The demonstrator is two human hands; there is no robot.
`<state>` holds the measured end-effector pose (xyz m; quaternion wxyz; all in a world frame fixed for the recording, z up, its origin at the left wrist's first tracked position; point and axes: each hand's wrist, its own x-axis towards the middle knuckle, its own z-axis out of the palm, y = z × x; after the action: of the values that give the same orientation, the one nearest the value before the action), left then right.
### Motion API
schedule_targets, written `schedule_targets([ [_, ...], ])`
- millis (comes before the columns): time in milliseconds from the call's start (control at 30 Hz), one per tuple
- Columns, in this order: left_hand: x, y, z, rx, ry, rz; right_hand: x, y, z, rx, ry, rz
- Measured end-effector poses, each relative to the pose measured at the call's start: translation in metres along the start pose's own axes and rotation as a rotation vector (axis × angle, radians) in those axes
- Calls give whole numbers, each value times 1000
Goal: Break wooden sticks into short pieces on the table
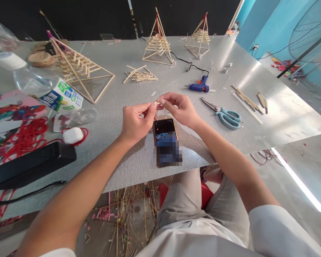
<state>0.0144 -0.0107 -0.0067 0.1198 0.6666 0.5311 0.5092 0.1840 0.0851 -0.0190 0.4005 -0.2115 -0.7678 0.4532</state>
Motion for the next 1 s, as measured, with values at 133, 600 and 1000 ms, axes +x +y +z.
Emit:
schedule_targets([
  [133, 1, 0, 0, -32, 8, -9, -2, -1, -3, -223, 79, -178],
  [600, -1, -7, 3, 13, 12, -15, -6, 8, -1, -726, 146, -439],
  [1000, 0, -5, 3, -140, 64, -18, -1, 2, -6, -88, 428, -154],
])
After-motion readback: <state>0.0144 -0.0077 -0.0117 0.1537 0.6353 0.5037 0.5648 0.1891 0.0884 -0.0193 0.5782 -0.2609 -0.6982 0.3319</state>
